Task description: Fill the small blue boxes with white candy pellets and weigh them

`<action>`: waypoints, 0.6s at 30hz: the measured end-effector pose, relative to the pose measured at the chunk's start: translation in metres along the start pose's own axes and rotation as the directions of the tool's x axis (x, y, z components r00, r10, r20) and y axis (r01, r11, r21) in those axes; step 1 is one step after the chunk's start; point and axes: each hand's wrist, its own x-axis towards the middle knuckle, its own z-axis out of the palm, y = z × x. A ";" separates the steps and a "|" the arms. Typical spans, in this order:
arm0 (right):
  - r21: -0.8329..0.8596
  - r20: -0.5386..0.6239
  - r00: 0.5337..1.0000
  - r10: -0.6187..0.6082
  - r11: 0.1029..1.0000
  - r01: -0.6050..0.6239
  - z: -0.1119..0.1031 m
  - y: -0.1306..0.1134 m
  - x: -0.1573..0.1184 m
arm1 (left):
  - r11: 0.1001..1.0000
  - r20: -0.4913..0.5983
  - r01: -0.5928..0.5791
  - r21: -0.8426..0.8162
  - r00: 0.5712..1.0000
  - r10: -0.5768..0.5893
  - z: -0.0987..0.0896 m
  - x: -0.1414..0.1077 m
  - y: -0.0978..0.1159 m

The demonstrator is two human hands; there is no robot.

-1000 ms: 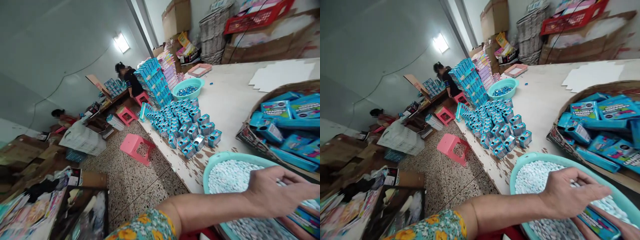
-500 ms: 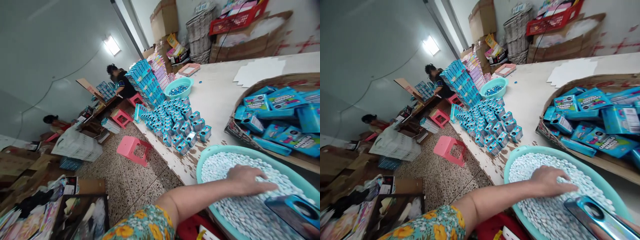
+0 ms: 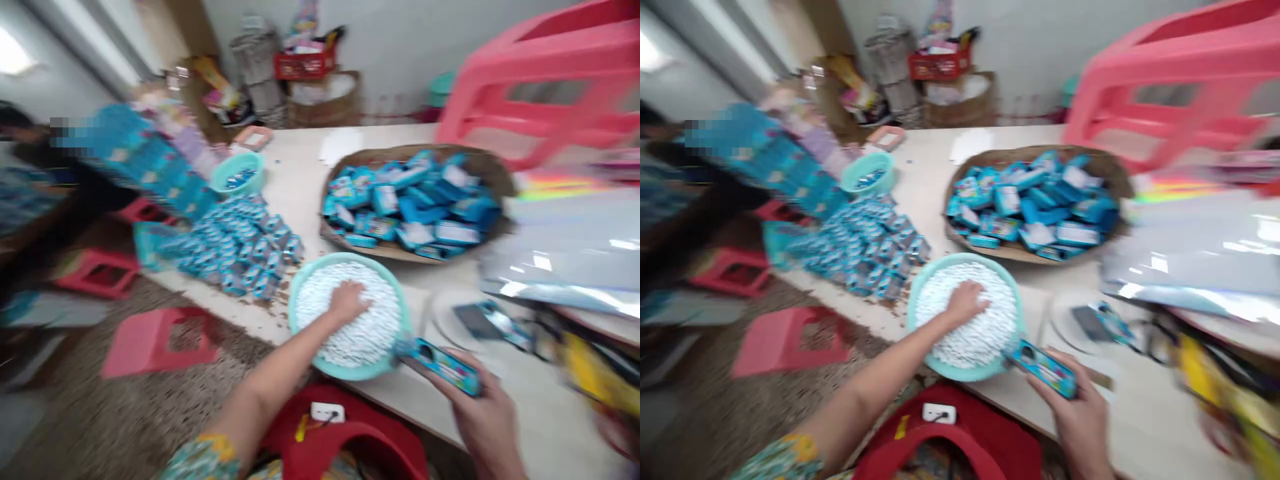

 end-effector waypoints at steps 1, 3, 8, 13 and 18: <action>0.037 0.037 0.998 0.054 0.998 -0.055 -0.008 0.007 -0.002 | 1.000 -0.006 -0.019 0.020 1.000 0.019 0.001 0.004 0.000; 0.132 0.108 0.988 0.109 0.984 -0.123 -0.019 0.021 -0.009 | 0.995 -0.019 -0.080 0.061 0.996 0.082 0.005 0.015 -0.001; 0.223 0.156 0.972 0.174 0.953 -0.207 -0.024 0.058 -0.034 | 0.982 -0.030 -0.113 0.152 0.992 0.119 0.008 0.029 -0.001; 0.250 0.024 0.985 0.173 0.953 -0.174 -0.011 0.101 -0.037 | 0.957 -0.037 -0.161 0.243 0.984 0.175 -0.007 0.025 0.004; 0.292 -0.030 0.995 0.092 0.953 -0.080 0.002 0.127 -0.025 | 0.933 0.040 -0.222 0.283 0.975 0.220 -0.012 0.027 0.004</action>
